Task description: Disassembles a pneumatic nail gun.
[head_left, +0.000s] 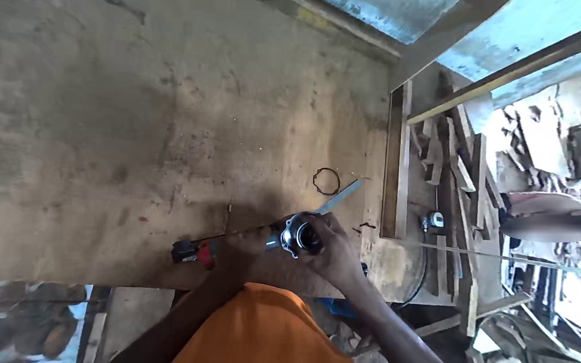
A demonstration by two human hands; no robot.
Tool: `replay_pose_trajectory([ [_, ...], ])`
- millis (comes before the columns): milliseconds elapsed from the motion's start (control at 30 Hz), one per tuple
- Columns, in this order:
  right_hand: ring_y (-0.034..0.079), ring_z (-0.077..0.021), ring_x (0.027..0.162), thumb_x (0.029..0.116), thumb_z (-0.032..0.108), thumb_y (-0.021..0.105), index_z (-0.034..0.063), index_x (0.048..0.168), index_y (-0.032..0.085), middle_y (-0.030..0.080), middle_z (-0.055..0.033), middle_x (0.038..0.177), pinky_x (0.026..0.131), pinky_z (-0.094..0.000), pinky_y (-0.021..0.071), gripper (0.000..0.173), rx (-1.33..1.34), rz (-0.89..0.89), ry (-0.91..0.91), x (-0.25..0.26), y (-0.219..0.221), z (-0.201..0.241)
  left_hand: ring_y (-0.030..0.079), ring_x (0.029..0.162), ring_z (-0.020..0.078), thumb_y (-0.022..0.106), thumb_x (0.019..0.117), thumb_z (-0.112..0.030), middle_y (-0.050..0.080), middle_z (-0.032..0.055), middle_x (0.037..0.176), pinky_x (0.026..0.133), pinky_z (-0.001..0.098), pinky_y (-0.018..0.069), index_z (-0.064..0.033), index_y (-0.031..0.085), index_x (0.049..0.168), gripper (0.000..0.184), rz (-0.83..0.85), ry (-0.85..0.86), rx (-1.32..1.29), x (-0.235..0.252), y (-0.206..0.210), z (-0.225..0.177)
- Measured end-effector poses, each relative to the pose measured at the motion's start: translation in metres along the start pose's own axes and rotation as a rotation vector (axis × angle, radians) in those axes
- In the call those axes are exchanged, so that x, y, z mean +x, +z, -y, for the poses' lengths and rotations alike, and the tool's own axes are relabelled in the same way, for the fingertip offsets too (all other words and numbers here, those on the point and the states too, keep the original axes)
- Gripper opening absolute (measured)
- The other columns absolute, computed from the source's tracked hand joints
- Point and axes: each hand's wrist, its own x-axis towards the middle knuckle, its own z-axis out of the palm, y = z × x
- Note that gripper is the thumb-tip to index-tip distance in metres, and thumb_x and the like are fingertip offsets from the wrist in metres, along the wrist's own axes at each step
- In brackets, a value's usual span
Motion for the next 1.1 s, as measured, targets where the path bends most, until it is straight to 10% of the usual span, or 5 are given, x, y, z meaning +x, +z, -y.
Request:
replay_pose_trajectory([
  [500, 0.067, -0.0234, 0.091, 0.0681, 0.039, 0.088, 0.0171, 0.129, 0.068, 0.063, -0.0090, 0.114, 0.072, -0.0462, 0.0607, 0.068, -0.135, 0.111, -0.003, 0.012, -0.012, 0.004, 0.070, 0.068, 0.0283, 0.070, 0.0931, -0.023, 0.070, 0.0061, 0.077, 0.056, 0.0479, 0.0574, -0.0199, 0.072, 0.106, 0.014, 0.132, -0.047, -0.089, 0.004, -0.011, 0.000],
  [733, 0.069, -0.0268, 0.089, 0.0734, 0.046, 0.085, 0.0140, 0.128, 0.068, 0.062, -0.0123, 0.118, 0.071, -0.0490, 0.0611, 0.065, -0.174, 0.124, 0.042, 0.007, -0.011, 0.014, 0.072, 0.087, 0.0368, 0.060, 0.1005, -0.019, 0.073, 0.0146, 0.095, 0.077, 0.0553, 0.0577, -0.0153, 0.067, 0.125, 0.026, 0.532, -0.120, -0.174, 0.018, -0.041, -0.004],
  [1100, 0.069, -0.0274, 0.085, 0.0722, 0.047, 0.086, 0.0173, 0.129, 0.066, 0.062, -0.0116, 0.117, 0.069, -0.0507, 0.0604, 0.067, -0.175, 0.198, 0.038, 0.018, -0.019, 0.013, 0.071, 0.088, 0.0349, 0.061, 0.0996, -0.019, 0.072, 0.0122, 0.096, 0.072, 0.0543, 0.0576, -0.0188, 0.068, 0.121, 0.023, 0.562, -0.119, -0.179, 0.021, -0.033, 0.000],
])
